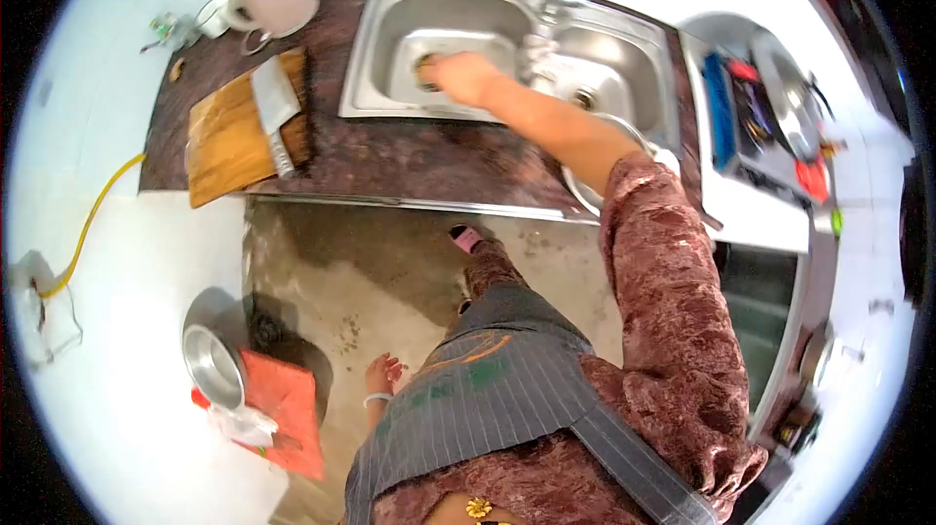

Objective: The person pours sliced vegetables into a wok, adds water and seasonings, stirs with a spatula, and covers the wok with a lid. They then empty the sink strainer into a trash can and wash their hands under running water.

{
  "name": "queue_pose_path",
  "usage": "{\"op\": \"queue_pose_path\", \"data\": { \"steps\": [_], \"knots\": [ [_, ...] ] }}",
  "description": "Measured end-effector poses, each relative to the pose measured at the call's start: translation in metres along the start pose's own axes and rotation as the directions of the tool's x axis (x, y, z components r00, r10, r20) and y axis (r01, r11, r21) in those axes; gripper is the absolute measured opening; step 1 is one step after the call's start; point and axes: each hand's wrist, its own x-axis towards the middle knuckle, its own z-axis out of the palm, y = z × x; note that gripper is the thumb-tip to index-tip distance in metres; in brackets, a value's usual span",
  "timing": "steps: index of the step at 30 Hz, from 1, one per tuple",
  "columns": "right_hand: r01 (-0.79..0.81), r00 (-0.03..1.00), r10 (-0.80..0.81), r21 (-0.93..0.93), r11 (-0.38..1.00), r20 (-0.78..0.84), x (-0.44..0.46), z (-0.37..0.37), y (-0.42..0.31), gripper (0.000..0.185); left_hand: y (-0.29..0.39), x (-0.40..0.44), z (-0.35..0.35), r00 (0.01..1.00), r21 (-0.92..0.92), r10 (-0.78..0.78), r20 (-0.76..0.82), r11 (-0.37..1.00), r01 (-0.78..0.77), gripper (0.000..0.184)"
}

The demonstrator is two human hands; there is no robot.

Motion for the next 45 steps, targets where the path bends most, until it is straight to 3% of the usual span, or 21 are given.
{"op": "queue_pose_path", "data": {
  "steps": [2,5,6,8,11,12,13,14,15,16,17,20,22,29,34,37,38,39,40,42,45],
  "knots": [
    [0.062,0.998,-0.060,0.046,0.997,-0.034,-0.035,-0.024,-0.044,0.023,-0.003,0.012,-0.010,0.999,0.077,0.040,0.021,0.996,-0.042,0.030],
    [0.154,0.971,-0.136,0.075,0.985,-0.198,-0.103,-0.039,-0.108,0.021,-0.018,0.052,-0.035,0.994,0.118,-0.025,0.109,0.993,0.012,0.030],
    [0.123,0.980,-0.113,0.049,0.991,-0.165,-0.123,-0.026,-0.122,0.017,-0.019,0.055,-0.034,0.994,0.153,-0.059,0.097,0.987,0.044,0.030],
    [0.120,0.966,-0.069,0.198,0.973,-0.248,-0.178,-0.016,-0.147,0.013,-0.029,0.071,-0.044,0.983,0.225,-0.015,0.184,0.974,-0.028,0.032],
    [-0.036,0.980,0.093,0.300,0.953,-0.177,-0.269,0.011,-0.165,0.012,-0.050,0.128,-0.074,0.967,0.302,-0.143,0.211,0.950,0.075,0.033],
    [-0.092,0.984,0.133,0.306,0.948,-0.118,-0.301,0.019,-0.162,0.012,-0.053,0.123,-0.074,0.927,0.503,-0.016,0.375,0.843,-0.189,0.036],
    [-0.123,0.969,0.187,0.345,0.930,-0.158,-0.334,0.033,-0.155,0.013,-0.053,0.118,-0.071,0.833,0.614,0.058,0.550,0.648,-0.451,0.039],
    [-0.149,0.951,0.239,0.386,0.910,-0.197,-0.367,0.043,-0.149,0.013,-0.049,0.113,-0.064,0.826,0.625,0.047,0.561,0.630,-0.461,0.039],
    [-0.252,0.926,0.341,0.410,0.877,-0.160,-0.403,0.040,-0.142,0.015,-0.044,0.109,-0.056,0.833,0.802,0.053,0.550,0.245,-0.545,0.042],
    [-0.349,0.891,0.436,0.429,0.833,-0.123,-0.441,0.037,-0.132,0.017,-0.044,0.110,-0.046,0.834,0.829,0.070,0.548,-0.183,-0.529,0.045],
    [-0.453,0.854,0.513,0.366,0.813,-0.083,-0.476,0.036,-0.121,0.020,-0.043,0.106,-0.037,0.851,0.840,0.055,0.523,-0.205,-0.503,0.045],
    [-0.684,0.706,0.708,0.227,0.694,-0.037,-0.588,0.030,-0.076,0.023,-0.044,0.099,0.006,0.900,0.901,-0.043,0.434,0.040,-0.433,0.047],
    [-0.831,0.537,0.843,0.160,0.533,-0.020,-0.658,0.020,-0.041,0.021,-0.050,0.091,0.039,0.919,0.925,-0.113,0.377,0.107,-0.366,0.048],
    [-0.885,0.241,0.887,0.285,0.367,-0.395,-0.890,-0.007,0.111,0.011,-0.142,0.032,0.183,0.926,0.965,-0.275,0.257,0.130,-0.229,0.052],
    [-0.837,0.081,0.820,0.409,0.365,-0.567,-0.998,-0.053,0.204,0.012,-0.218,-0.009,0.262,0.869,0.981,-0.465,0.172,-0.004,-0.196,0.055],
    [-0.767,0.022,0.791,0.497,0.406,-0.612,-1.035,-0.073,0.245,0.009,-0.223,0.003,0.287,0.772,0.972,-0.629,0.091,-0.111,-0.205,0.057],
    [-0.745,0.000,0.783,0.522,0.415,-0.622,-1.047,-0.073,0.257,0.008,-0.222,-0.011,0.301,0.823,0.976,-0.565,0.064,-0.138,-0.171,0.056],
    [-0.626,-0.110,0.813,0.675,0.390,-0.572,-1.055,-0.072,0.270,0.011,-0.220,-0.018,0.314,0.858,0.972,-0.512,0.039,-0.181,-0.152,0.055],
    [-0.622,-0.145,0.803,0.684,0.380,-0.578,-1.068,-0.061,0.285,0.013,-0.218,-0.024,0.327,0.882,0.967,-0.471,0.016,-0.218,-0.135,0.054],
    [-0.240,-0.223,0.901,0.917,0.319,-0.372,-1.079,-0.048,0.301,0.016,-0.215,-0.019,0.346,0.908,0.950,-0.419,-0.024,-0.293,-0.111,0.053],
    [0.184,-0.342,0.913,0.937,0.297,-0.222,-1.099,0.021,0.339,0.018,-0.205,-0.008,0.360,0.928,0.906,-0.367,-0.059,-0.410,-0.105,0.050]
  ]
}}
